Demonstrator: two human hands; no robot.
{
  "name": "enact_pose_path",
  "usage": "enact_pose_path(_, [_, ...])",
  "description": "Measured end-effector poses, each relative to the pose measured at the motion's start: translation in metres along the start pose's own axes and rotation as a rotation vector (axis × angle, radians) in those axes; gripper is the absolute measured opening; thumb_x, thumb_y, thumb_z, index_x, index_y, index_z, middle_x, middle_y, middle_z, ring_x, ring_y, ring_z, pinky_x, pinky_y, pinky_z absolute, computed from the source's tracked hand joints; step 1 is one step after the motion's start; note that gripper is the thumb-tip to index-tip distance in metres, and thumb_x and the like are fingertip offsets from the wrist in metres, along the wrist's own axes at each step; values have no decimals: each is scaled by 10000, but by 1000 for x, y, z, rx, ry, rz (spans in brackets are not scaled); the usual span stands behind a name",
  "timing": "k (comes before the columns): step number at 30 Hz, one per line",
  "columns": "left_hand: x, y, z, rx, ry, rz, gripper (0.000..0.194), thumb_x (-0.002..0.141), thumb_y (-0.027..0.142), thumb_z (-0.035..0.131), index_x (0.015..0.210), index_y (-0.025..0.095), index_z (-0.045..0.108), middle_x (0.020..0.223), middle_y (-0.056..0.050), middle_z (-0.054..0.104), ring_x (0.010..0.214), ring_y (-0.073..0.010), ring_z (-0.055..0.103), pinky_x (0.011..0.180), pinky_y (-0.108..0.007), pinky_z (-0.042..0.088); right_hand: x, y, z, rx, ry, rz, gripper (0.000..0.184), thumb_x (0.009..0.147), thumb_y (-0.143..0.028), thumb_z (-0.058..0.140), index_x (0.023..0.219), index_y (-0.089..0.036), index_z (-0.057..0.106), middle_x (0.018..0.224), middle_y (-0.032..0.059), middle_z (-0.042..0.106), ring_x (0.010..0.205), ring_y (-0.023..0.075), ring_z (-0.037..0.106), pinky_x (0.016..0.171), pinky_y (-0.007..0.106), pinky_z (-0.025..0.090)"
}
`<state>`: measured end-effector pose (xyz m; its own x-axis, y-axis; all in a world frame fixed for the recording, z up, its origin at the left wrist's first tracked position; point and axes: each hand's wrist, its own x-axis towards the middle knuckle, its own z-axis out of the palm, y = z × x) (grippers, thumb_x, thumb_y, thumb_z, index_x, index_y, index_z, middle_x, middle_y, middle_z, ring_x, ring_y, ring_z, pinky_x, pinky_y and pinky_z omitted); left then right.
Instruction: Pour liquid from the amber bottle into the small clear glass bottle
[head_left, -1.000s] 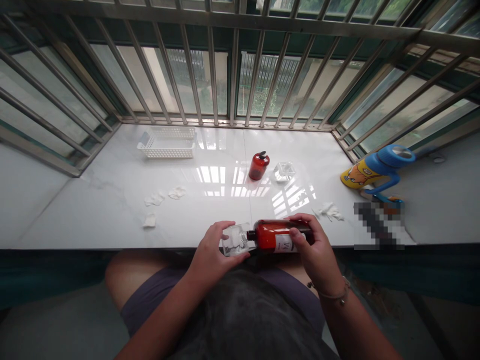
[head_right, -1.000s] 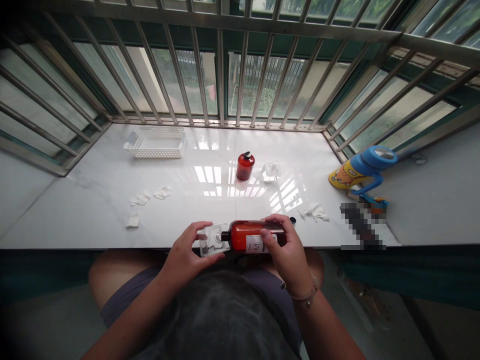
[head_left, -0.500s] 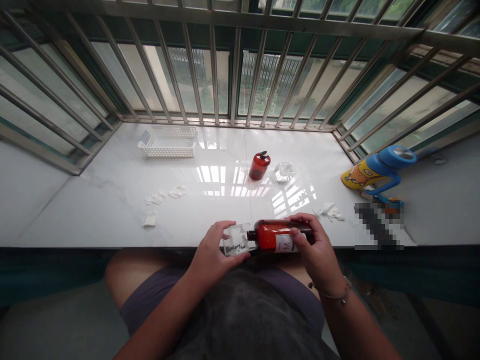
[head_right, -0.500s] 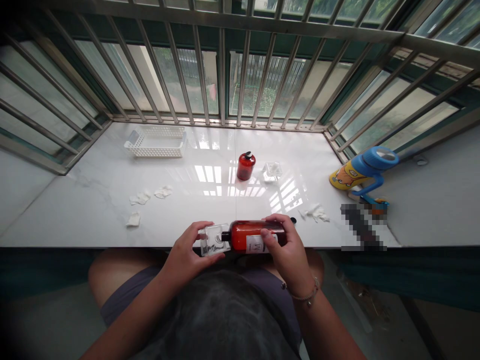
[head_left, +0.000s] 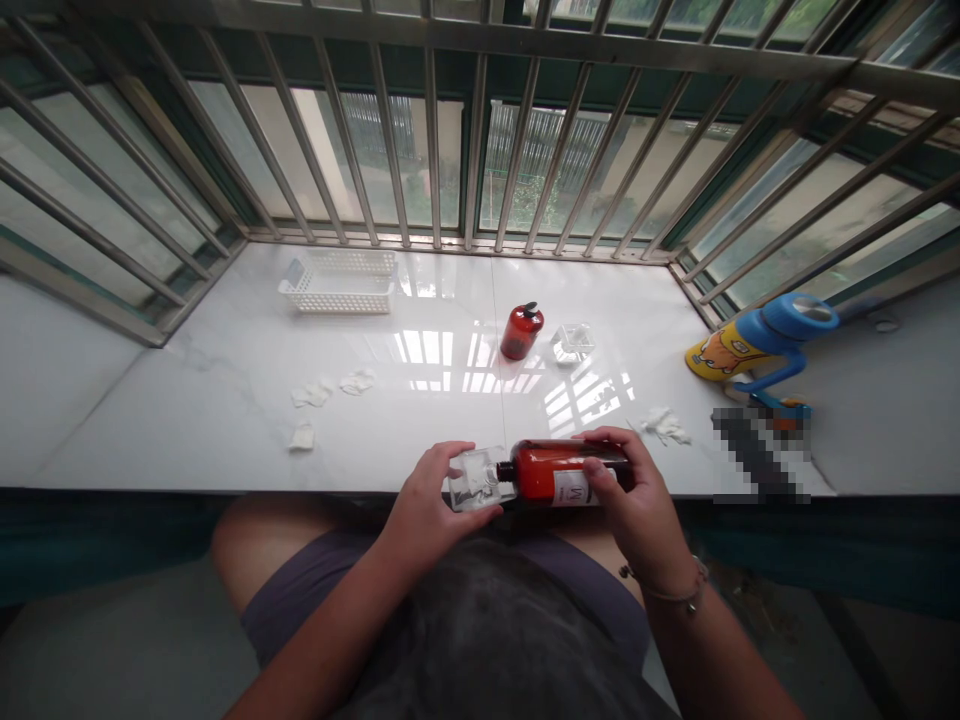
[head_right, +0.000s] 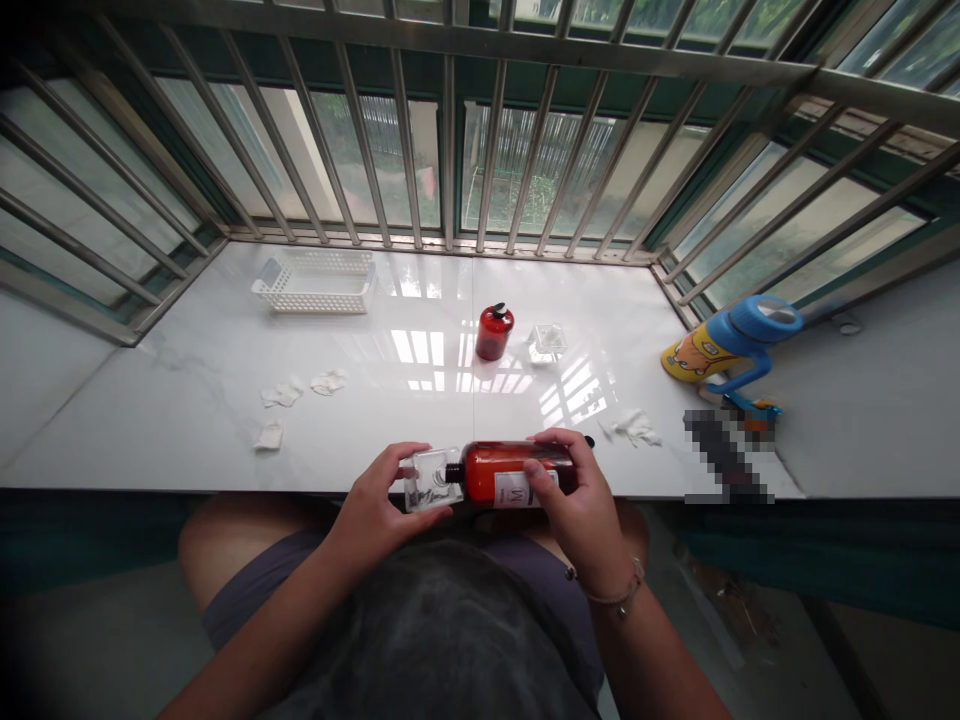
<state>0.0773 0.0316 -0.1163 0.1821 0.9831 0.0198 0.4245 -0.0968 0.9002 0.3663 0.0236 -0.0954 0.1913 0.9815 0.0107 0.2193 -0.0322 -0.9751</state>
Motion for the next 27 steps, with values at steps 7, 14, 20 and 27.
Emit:
enact_pose_path(7, [-1,-3,3,-31,15,27,709,738,331,986,1354,290,638,1359,-75,683,1062,-252,740,936,-424,673,-1,-4,0,-20,2,-23,415,920,-588,813,1192,-304,682,1225,78,745,1043,282,712,852,359,600])
enact_pose_path(14, [-1,-4,3,-40,-3,4,715,737,348,985,1358,291,634,1374,-70,671,1077,-255,725,953,-432,655,-5,-15,5,-10,22,-27,403,943,-585,792,1188,-291,666,1230,80,735,1048,276,704,863,360,599])
enact_pose_path(20, [0,-3,3,-54,-24,-20,706,754,373,974,1364,285,630,1391,-75,662,1127,-269,714,1016,-462,639,-5,-14,4,-19,17,-35,404,933,-586,808,1185,-301,675,1220,63,740,1016,258,720,827,338,603])
enact_pose_path(27, [0,-4,4,-50,-16,-4,719,735,348,992,1356,287,635,1375,-66,674,1084,-249,724,972,-423,651,-7,-17,6,-29,28,-27,406,933,-591,802,1189,-301,676,1226,62,731,1025,255,709,839,342,597])
